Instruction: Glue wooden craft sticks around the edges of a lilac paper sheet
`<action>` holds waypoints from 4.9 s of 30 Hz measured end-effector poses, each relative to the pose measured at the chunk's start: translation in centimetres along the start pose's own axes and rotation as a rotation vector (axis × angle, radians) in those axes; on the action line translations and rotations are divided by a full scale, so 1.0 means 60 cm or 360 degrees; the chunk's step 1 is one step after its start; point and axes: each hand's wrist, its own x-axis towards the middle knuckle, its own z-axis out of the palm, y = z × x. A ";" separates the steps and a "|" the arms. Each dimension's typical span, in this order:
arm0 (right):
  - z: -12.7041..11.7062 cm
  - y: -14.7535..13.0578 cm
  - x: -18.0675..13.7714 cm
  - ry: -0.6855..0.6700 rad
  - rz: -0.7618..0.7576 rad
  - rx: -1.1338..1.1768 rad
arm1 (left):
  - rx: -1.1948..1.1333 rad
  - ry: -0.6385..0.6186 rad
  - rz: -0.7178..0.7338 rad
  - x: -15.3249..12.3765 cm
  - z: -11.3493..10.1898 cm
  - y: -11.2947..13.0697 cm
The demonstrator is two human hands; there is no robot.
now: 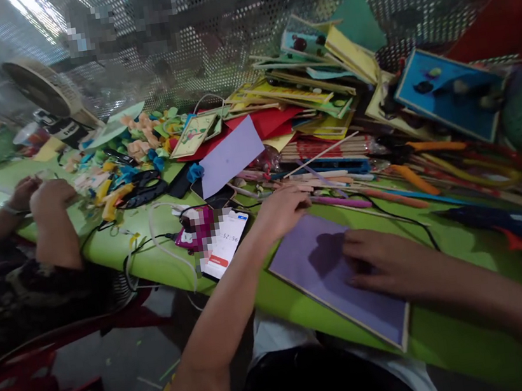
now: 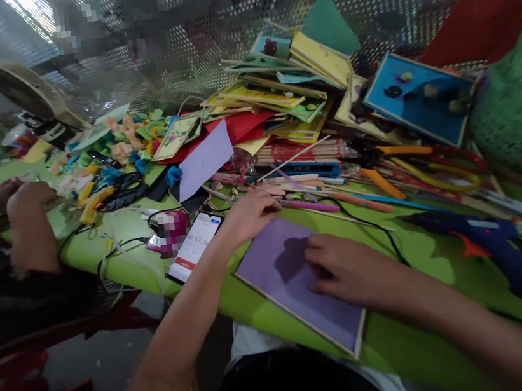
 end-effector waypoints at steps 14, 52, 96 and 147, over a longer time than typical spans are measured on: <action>0.007 0.039 0.004 0.0261 -0.0063 -0.0242 | 0.0198 -0.0011 -0.0098 -0.070 -0.004 0.035; 0.125 -0.020 0.043 0.0742 -0.0560 -0.0288 | 0.0762 -0.0418 0.0401 -0.054 -0.025 0.039; 0.136 -0.022 0.041 0.0818 -0.0526 -0.0289 | 0.0967 -0.0445 0.0508 -0.054 -0.037 0.053; 0.130 -0.019 0.044 0.0847 -0.0586 -0.0332 | 0.0626 -0.0397 0.0250 -0.040 -0.029 0.022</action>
